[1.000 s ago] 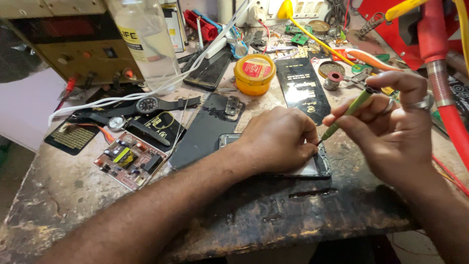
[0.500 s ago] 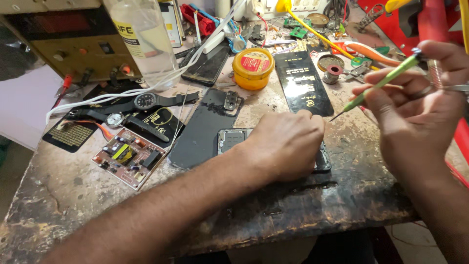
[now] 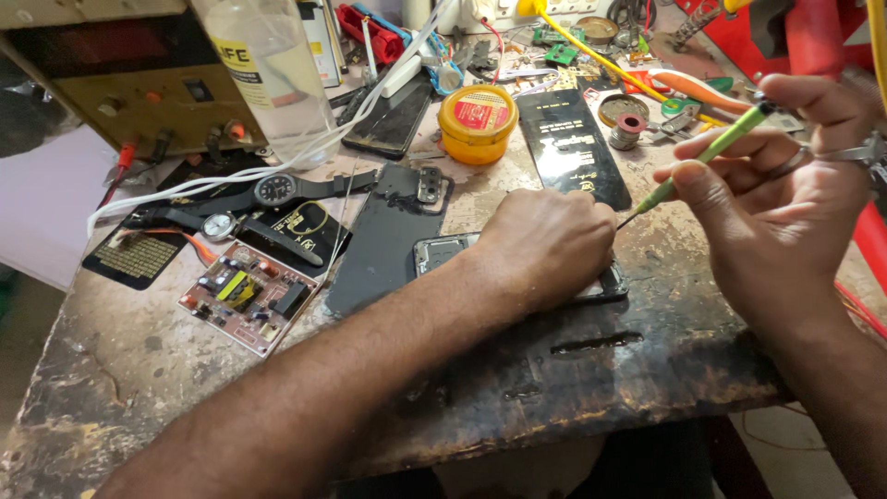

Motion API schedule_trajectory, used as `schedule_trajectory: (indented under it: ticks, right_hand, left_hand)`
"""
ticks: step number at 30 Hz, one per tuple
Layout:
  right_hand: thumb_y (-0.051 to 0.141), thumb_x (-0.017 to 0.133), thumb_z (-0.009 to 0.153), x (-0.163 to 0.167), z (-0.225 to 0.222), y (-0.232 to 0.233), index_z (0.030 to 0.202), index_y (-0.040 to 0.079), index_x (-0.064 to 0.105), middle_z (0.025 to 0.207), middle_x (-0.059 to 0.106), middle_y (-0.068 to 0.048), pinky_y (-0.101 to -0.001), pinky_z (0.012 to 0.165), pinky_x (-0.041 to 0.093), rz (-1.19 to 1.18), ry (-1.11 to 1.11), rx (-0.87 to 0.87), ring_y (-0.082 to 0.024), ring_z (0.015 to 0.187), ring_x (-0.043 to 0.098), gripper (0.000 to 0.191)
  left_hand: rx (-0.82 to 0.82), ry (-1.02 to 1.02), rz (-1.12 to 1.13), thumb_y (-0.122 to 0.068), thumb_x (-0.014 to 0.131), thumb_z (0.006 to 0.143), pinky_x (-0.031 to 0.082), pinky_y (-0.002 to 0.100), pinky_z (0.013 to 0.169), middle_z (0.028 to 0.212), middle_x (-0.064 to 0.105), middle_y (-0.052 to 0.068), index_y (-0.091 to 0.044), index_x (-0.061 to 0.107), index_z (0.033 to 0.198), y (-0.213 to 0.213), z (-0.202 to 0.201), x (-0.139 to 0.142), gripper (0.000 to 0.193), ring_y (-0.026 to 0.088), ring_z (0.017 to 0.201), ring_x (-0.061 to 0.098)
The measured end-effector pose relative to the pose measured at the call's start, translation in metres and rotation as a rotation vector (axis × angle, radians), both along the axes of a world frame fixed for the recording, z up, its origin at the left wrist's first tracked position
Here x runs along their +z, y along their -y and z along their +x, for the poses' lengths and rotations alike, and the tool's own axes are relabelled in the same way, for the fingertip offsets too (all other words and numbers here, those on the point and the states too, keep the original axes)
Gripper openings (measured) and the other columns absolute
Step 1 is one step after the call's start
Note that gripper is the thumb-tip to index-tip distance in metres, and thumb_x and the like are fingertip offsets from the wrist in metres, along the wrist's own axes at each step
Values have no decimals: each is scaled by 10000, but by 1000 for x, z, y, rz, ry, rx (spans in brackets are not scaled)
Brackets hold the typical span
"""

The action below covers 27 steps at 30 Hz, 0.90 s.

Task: The person uses a green-handled precision screwdriver to remove screws from the back of a disassembled smartphone. They then use tweezers to lift and remove a small metal bracket from the phone's interior. The removed parts are placed on the workbench.

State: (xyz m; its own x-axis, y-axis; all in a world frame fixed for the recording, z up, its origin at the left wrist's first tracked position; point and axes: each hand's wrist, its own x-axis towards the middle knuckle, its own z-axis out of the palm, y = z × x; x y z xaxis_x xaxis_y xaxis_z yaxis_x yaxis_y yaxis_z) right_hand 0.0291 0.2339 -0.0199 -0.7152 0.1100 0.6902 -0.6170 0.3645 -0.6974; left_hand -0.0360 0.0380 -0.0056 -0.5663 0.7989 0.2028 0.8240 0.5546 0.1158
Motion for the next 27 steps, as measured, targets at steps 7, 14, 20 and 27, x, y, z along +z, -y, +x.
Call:
schedule_trajectory:
  ticks: [7, 14, 20, 27]
  right_hand:
    - [-29, 697, 1091, 0, 2, -4, 1507, 35, 278, 1095, 642, -149, -351, 949, 686, -26, 20, -54, -227, 1000, 762, 594]
    - [-27, 668, 1153, 0, 2, -12, 1555, 24, 239, 1123, 631, -153, -353, 960, 679, -62, -21, -53, -244, 1039, 757, 591]
    - [4, 651, 1140, -7, 0, -21, 1575, 2, 241, 1159, 616, -160, -350, 967, 652, 3, 0, -102, -239, 1058, 734, 598]
    - [14, 659, 1142, -9, 0, -22, 1602, 10, 219, 1149, 609, -166, -369, 972, 653, -5, -1, -81, -251, 1044, 731, 636]
  left_hand:
    - [-2, 139, 96, -415, 513, 1018, 550, 509, 783, 942, 736, 137, -123, 727, 933, 9, -4, 0, 372, 343, 931, 712]
    - [-110, 267, 329, -197, 650, 899, 531, 431, 876, 1004, 708, 123, -88, 649, 1022, 28, -17, -3, 164, 301, 1017, 672]
    - [-126, 216, 291, -266, 715, 840, 535, 422, 842, 965, 713, 70, -168, 710, 882, 24, -9, 1, 107, 268, 996, 685]
    - [-60, 6, 163, -160, 649, 835, 558, 501, 734, 1034, 679, 122, -85, 637, 991, 9, 1, -6, 174, 350, 926, 707]
